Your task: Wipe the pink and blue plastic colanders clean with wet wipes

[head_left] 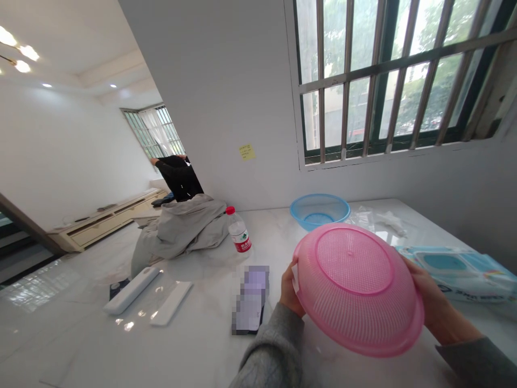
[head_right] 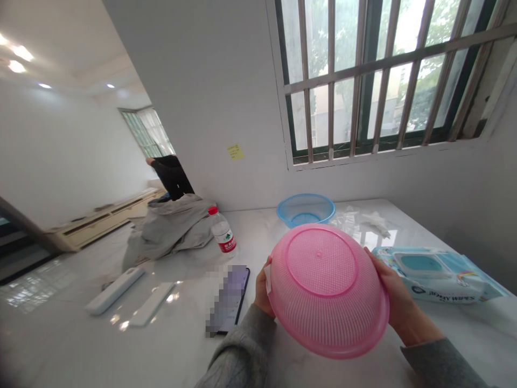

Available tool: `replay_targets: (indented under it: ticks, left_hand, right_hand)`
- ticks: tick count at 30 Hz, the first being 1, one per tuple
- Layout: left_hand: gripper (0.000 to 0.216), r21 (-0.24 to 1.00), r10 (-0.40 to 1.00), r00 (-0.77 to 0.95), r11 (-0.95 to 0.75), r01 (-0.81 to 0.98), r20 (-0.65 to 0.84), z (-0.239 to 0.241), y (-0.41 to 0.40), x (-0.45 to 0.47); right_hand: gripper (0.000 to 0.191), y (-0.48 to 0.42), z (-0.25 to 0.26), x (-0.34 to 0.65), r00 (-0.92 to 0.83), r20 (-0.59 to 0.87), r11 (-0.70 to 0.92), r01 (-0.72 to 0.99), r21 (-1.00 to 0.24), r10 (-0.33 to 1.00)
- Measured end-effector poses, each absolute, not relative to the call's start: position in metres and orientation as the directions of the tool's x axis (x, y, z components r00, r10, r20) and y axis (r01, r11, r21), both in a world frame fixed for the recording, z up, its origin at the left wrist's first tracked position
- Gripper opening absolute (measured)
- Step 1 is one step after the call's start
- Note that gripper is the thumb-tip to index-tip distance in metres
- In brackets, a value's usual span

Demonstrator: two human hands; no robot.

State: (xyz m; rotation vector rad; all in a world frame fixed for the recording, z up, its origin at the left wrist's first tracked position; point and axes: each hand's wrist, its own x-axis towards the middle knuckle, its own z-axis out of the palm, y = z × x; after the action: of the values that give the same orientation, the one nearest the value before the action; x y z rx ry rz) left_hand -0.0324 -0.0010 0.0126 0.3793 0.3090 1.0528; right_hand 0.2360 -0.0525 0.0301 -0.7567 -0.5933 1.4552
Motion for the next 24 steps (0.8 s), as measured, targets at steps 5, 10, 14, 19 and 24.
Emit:
replay_targets:
  ticks: [5, 10, 14, 19, 24]
  left_hand:
    - [0.023, 0.396, 0.933, 0.36, 0.332, -0.856, -0.006, 0.016, 0.001, -0.03]
    - [0.02, 0.409, 0.951, 0.309, 0.271, -0.871, 0.028, 0.017, -0.001, -0.024]
    - [0.036, 0.485, 0.933, 0.345, 0.258, -0.835, 0.098, 0.011, -0.006, -0.015]
    - [0.046, 0.572, 0.908, 0.393, 0.245, -0.782, 0.148, 0.004, -0.009, -0.004]
    - [0.051, 0.571, 0.924, 0.365, 0.241, -0.785, 0.111, 0.002, -0.009, -0.005]
  right_hand:
    - [0.042, -0.044, 0.02, 0.227, 0.018, -0.12, -0.064, -0.762, -0.645, 0.993]
    - [0.046, -0.046, 0.013, 0.205, -0.066, -0.032, -0.069, -0.7, -0.711, 0.997]
    - [0.053, -0.055, 0.012, 0.187, -0.212, 0.062, -0.089, -0.635, -0.767, 0.975]
    - [0.031, -0.051, 0.003, 0.184, -0.123, 0.024, -0.053, -0.584, -0.81, 0.992]
    - [0.028, -0.045, -0.001, 0.187, -0.1, -0.01, -0.064, -0.549, -0.833, 0.995]
